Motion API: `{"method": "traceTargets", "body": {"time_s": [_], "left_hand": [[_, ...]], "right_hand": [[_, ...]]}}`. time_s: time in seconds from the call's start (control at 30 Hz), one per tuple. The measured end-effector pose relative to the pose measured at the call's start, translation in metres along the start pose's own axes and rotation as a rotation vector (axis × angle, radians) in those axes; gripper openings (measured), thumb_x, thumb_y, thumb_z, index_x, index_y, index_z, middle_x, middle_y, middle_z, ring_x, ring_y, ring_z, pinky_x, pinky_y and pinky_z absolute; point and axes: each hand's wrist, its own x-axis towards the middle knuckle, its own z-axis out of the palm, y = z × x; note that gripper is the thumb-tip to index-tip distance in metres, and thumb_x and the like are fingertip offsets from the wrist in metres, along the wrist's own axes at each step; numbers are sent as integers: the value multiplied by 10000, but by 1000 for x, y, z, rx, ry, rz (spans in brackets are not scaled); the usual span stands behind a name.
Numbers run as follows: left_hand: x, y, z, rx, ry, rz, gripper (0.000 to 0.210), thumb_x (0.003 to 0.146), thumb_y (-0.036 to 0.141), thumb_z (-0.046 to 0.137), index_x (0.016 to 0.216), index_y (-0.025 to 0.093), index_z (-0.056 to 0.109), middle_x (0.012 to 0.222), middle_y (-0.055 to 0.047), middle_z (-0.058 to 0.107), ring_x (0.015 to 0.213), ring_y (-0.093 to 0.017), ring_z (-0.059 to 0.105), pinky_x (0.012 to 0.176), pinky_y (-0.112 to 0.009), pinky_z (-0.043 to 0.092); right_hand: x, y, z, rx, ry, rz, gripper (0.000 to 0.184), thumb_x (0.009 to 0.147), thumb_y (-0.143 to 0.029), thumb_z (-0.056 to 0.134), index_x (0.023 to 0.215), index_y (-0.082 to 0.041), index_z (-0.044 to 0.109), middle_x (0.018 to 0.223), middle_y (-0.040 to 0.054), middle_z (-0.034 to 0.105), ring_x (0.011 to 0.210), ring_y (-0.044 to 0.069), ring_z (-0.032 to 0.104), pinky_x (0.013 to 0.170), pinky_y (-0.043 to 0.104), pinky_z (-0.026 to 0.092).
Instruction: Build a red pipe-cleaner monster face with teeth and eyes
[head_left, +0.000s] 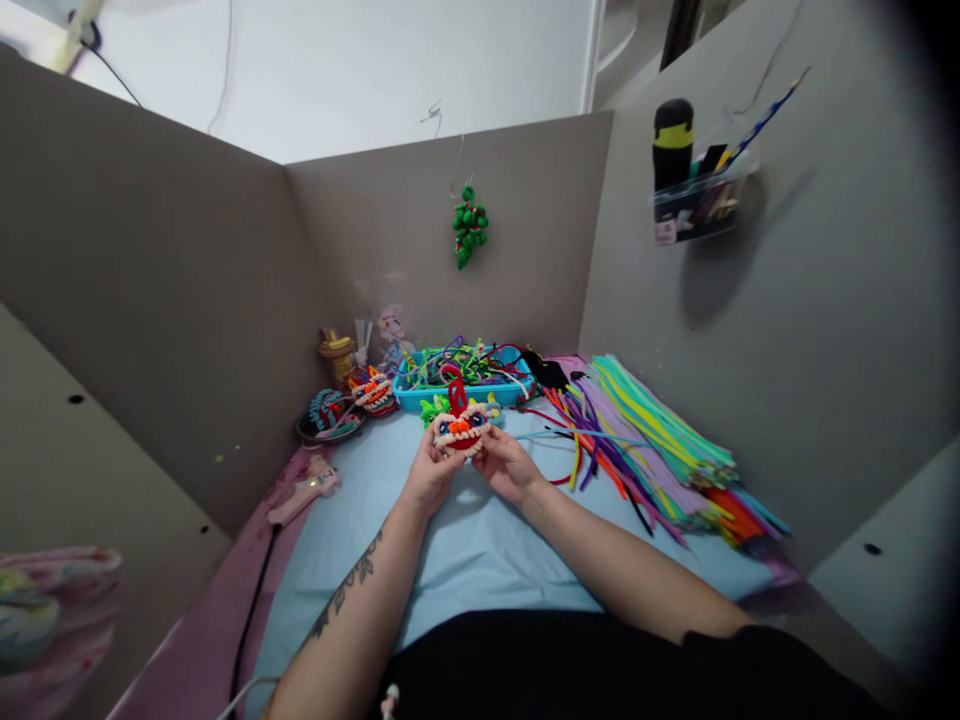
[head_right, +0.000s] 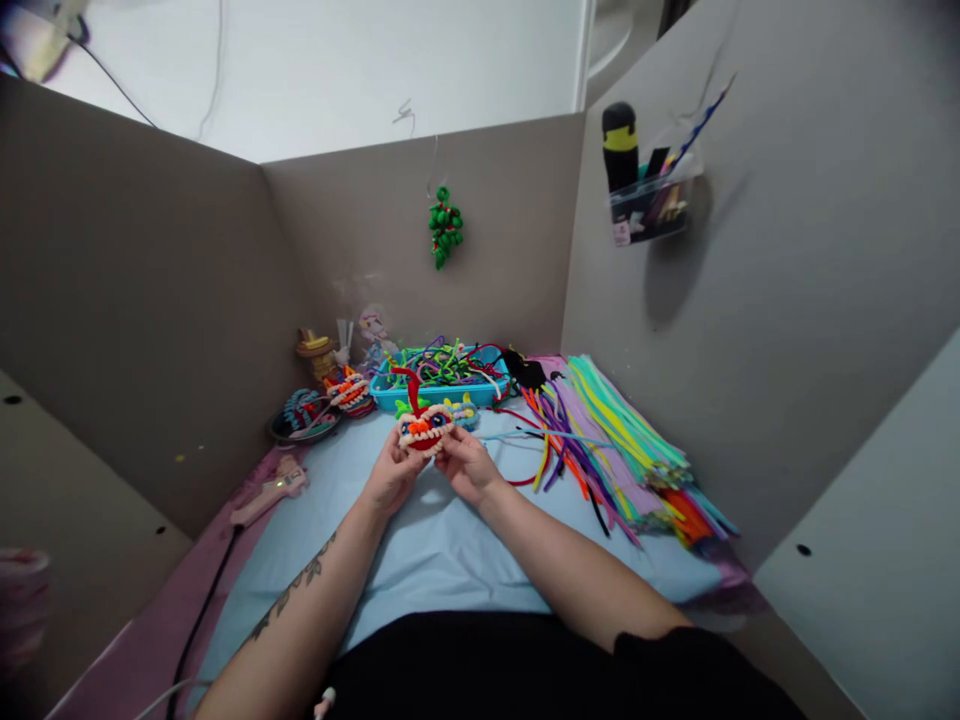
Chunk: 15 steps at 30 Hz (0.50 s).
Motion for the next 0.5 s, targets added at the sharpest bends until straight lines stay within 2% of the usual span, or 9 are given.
{"method": "traceTargets", "body": {"time_s": [0.13,0.23,0.33,0.4,0.47,0.5], "left_hand": [[-3,3,-5,0,-84,-120,797,561,67,740,1265,253,417,1242,-73,538,1076,-205,552,861,-304,464],[2,5,-15,0,-2,-98,739,579,75,709,1243,261,446,1301,-76,494,1109,-210,533,863,-310,456],[10,8,-27,27,143,-9,610,670,212,698,1233,266,471,1285,-82,523,1128,-212,530,851,-306,449],[12,11,-31,94,183,12,500,742,356,648,1211,252,506,1250,-92,559,1148,-220,521,858,-320,441],[8,17,-30,286,150,47,443,793,450,571,1172,222,557,1220,-102,587,1166,-233,509,909,-349,417],[5,20,-28,426,94,66,432,808,467,543,1150,206,582,1215,-105,593,1174,-242,501,946,-365,395]], "right_hand": [[1,-17,-4,-155,-35,-42,222,693,-211,696,902,-172,629,812,8,652,675,109,596,632,220,483],[-1,-33,-7,-413,-123,-67,254,696,-259,695,924,-163,639,817,20,657,706,132,602,667,250,478],[-7,-46,-4,-779,-260,-97,243,721,-261,669,941,-160,652,787,19,655,678,130,576,659,248,456],[-12,-49,0,-1014,-326,-142,242,743,-250,634,970,-167,653,816,25,659,705,141,568,684,262,452],[-15,-49,5,-1228,-361,-206,240,751,-230,602,977,-170,652,851,31,661,752,156,567,718,275,449],[-17,-49,7,-1321,-376,-228,231,753,-219,588,968,-167,653,857,33,661,770,162,566,731,277,446]]}}
